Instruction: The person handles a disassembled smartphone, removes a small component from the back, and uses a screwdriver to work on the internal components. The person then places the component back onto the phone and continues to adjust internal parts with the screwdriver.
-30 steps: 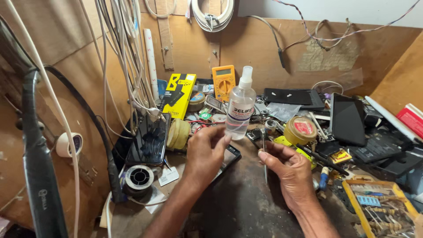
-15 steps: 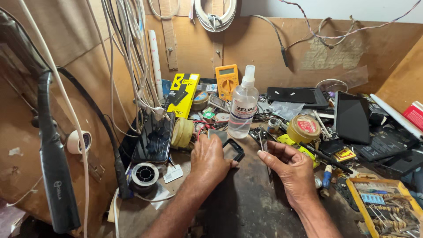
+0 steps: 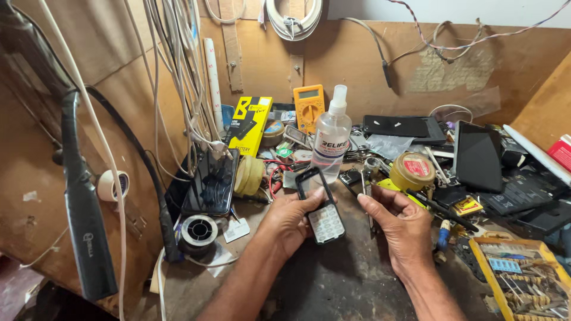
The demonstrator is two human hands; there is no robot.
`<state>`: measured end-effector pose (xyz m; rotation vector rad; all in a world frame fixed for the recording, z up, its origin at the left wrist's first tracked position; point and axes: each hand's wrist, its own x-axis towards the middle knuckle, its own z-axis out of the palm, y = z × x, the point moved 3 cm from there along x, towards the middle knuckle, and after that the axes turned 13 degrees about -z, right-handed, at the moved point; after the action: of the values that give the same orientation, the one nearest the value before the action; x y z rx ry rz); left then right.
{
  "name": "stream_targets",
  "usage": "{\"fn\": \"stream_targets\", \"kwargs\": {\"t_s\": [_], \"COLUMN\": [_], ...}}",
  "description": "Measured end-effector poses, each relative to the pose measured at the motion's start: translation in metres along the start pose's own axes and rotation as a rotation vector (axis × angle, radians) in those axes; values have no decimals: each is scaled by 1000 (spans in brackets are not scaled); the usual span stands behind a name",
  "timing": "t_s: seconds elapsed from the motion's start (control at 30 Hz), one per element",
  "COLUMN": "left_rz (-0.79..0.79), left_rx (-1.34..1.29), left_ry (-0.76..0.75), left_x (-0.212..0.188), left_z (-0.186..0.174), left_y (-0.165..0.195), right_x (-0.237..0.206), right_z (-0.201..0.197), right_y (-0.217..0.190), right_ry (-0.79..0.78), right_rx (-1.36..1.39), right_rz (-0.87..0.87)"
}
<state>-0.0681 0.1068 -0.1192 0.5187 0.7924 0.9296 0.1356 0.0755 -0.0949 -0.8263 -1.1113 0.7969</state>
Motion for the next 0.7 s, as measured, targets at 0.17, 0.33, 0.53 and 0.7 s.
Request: {"fn": "stream_targets", "kwargs": {"t_s": [0.17, 0.33, 0.53, 0.7], "left_rz": [-18, 73, 136, 96], "left_rx": [-72, 22, -6, -71], "left_ry": [17, 66, 8, -65], "left_x": [-8, -21, -27, -28], "left_z": [13, 23, 30, 34], "left_y": [-6, -8, -11, -7], "right_x": [0, -1, -2, -1], "right_z": [-5, -6, -7, -7], "right_y": [-2, -3, -6, -10], "right_ry": [21, 18, 7, 5], "right_rx": [-43, -61, -48, -34], "right_rz": [13, -10, 3, -16]}}
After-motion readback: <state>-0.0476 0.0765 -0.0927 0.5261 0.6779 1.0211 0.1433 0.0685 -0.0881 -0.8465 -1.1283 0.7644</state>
